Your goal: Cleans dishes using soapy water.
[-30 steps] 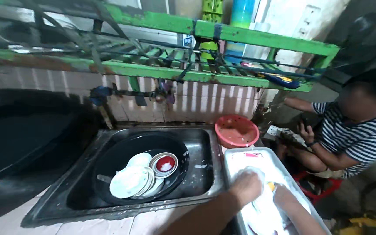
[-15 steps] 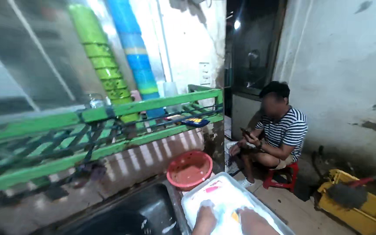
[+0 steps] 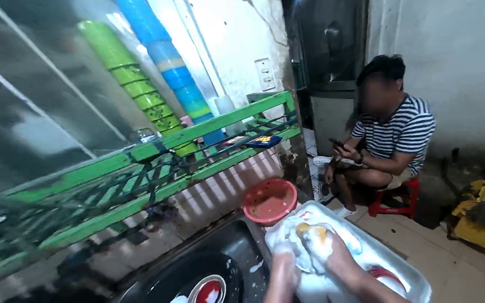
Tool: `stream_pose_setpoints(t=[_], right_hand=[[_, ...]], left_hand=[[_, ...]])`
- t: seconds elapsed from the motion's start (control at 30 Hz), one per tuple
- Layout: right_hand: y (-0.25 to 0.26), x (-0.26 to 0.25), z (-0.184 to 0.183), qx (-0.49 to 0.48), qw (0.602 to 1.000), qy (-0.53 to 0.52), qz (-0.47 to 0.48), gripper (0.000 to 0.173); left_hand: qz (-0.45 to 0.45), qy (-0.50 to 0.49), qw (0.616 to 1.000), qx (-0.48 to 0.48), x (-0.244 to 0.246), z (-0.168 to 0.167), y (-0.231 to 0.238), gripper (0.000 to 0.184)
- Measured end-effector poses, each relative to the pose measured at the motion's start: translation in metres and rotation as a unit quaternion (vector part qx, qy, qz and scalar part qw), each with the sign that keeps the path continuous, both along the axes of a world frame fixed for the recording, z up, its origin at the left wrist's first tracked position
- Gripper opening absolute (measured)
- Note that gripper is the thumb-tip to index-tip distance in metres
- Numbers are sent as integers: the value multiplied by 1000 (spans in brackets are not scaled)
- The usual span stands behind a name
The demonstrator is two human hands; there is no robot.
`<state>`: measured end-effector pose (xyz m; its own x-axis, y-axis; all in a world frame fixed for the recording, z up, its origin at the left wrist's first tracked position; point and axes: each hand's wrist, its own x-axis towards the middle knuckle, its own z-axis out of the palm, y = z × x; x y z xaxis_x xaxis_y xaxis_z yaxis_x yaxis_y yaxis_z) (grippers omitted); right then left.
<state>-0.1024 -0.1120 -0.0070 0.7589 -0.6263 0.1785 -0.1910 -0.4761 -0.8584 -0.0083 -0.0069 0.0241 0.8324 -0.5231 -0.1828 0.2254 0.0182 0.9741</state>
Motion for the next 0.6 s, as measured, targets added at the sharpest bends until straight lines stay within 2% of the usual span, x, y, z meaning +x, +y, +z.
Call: stream_pose_setpoints(t=[0.07, 0.1, 0.13, 0.2, 0.23, 0.27, 0.3, 0.33, 0.37, 0.43, 0.47, 0.5, 0.53, 0.6], right_hand=[[9, 12, 4, 7, 1000, -28, 8, 58], [4, 18, 4, 20, 1000, -2, -10, 56], [-7, 26, 2, 35, 998, 35, -41, 53], [-19, 37, -1, 67, 992, 72, -83, 50], [-13, 37, 0, 73, 992, 63, -77, 51], [0, 34, 1, 78, 995, 31, -56, 52], [11, 31, 1, 81, 996, -8, -27, 54], [17, 31, 1, 72, 997, -29, -7, 57], [14, 32, 0, 63, 998, -23, -4, 58], [-7, 42, 0, 47, 997, 33, -50, 55], [-19, 48, 3, 50, 994, 63, -78, 52], [-27, 51, 8, 51, 991, 82, -94, 51], [-28, 51, 11, 32, 991, 90, -90, 50], [-12, 44, 14, -27, 997, 60, -38, 47]], left_hand=[[-23, 46, 998, -46, -23, -1, 0, 40], [-38, 65, 994, -82, -29, -3, 0, 47], [-54, 62, 992, -100, -32, -7, -1, 64], [-70, 50, 992, -90, -30, -12, -3, 84], [-76, 51, 992, -83, -28, -13, -3, 83], [-76, 57, 993, -76, -25, -14, -2, 70], [-72, 69, 993, -67, -23, -13, 1, 48], [-73, 77, 993, -58, -21, -12, 5, 38], [-80, 73, 993, -46, -21, -11, 8, 41], [-105, 45, 993, -16, -23, -9, 10, 79], [-118, 37, 992, -6, -24, -8, 9, 92], [-127, 38, 991, 5, -25, -7, 8, 94], [-126, 46, 991, 16, -24, -7, 9, 88], [-135, 66, 988, 27, -19, -14, 12, 54]])
